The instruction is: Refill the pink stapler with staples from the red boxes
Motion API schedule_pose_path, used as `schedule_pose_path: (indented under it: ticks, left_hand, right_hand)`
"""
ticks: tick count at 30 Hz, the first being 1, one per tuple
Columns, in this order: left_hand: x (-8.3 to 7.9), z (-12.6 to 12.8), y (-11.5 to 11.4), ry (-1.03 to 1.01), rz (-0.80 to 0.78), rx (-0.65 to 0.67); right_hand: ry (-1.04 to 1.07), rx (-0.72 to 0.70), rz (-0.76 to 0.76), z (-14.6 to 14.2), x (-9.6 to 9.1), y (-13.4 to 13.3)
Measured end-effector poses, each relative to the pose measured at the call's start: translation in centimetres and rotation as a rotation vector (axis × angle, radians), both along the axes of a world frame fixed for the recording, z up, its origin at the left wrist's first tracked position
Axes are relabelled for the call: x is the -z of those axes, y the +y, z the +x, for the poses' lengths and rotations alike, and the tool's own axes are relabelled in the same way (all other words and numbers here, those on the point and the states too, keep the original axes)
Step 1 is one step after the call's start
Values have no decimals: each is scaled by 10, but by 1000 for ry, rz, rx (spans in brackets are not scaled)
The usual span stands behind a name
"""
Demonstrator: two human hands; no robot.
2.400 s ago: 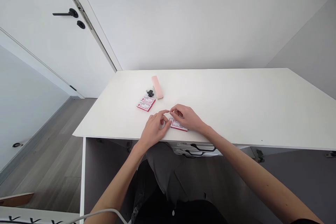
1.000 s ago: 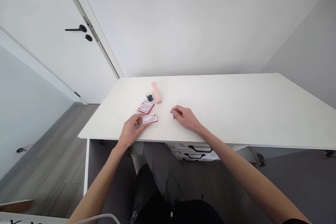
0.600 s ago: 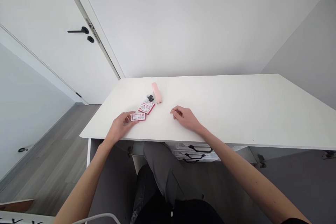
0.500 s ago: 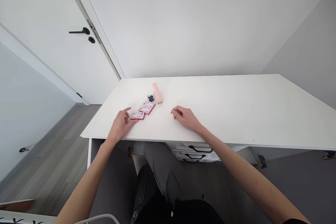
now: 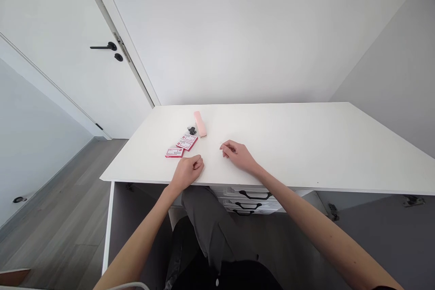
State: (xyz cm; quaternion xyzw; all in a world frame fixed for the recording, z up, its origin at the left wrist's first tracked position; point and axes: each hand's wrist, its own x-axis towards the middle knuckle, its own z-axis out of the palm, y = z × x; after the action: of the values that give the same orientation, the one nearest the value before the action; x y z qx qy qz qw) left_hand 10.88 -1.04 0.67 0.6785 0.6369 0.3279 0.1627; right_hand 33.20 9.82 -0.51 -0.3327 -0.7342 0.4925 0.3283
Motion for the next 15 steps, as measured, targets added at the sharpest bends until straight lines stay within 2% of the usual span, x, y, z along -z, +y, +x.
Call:
schedule_pose_path:
  ticks: [3, 7, 15]
  left_hand:
    - [-2, 10, 7, -91, -43, -5]
    - [-6, 10, 4, -172, -54, -51]
    - [-1, 5, 5, -276, -28, -131]
  right_hand:
    - [-11, -49, 1, 21, -1, -7]
    - [-41, -75, 27, 46, 1, -19]
    - [-54, -12, 31, 45, -1, -25]
